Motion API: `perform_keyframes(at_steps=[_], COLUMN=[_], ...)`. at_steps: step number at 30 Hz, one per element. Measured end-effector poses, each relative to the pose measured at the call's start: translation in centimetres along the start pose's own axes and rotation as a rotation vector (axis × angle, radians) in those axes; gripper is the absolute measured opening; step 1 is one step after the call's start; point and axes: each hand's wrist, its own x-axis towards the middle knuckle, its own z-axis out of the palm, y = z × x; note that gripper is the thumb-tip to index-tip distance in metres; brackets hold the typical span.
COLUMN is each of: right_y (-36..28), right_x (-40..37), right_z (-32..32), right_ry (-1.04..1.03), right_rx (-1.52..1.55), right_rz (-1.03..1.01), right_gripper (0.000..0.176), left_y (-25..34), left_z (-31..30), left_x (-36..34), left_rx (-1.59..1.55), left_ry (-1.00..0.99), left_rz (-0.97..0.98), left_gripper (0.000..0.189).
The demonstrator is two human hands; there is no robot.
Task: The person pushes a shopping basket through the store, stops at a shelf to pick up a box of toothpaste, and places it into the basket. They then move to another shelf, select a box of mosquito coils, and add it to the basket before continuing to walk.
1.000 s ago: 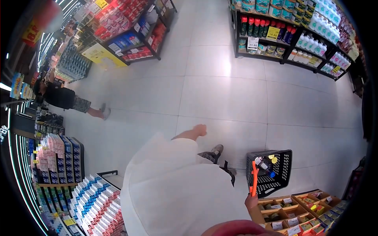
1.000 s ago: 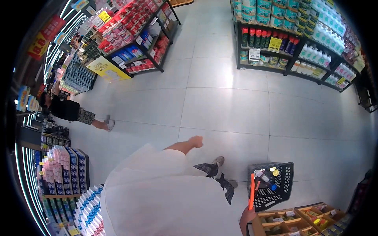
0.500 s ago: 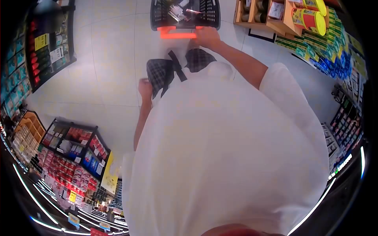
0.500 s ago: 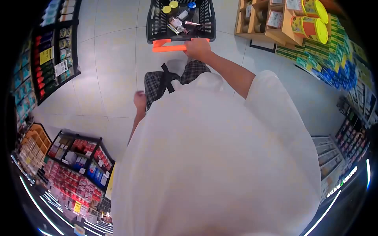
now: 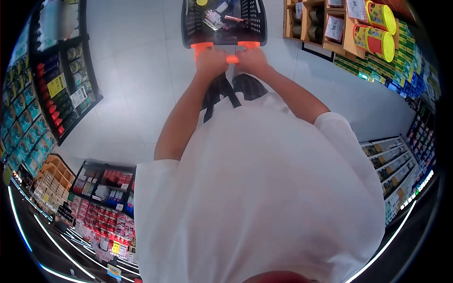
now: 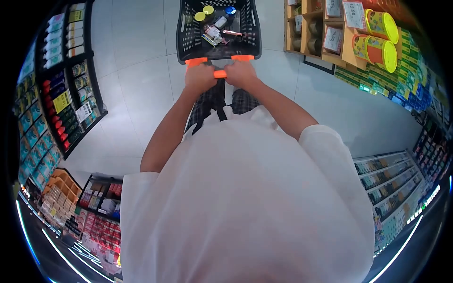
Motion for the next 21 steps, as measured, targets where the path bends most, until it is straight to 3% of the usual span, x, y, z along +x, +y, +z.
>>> perform_keyframes(at_steps=[10, 13, 21], right_y=[1.9, 2.5, 6.3], right_x=[6.2, 8.1, 12.5], right_z=[-3.4, -5.8, -8.7], right_ry=[0.055, -0.026, 0.099], right_rx=[0.051, 0.041, 0.096], right_rz=[0.125, 0.182, 0.191], right_gripper=[0.014, 0.013, 0.013], left_y=[-3.8, -4.6, -5.6], left_z=[-6.4, -8.0, -12.1], left_x=[6.7, 8.9, 15.4], left_rx=[-0.049, -0.045, -0.034], left_ry=[-0.143, -0.124, -0.206], left_rz=[0.126, 0.138, 0.137], left_gripper=[0.016, 0.017, 0.018])
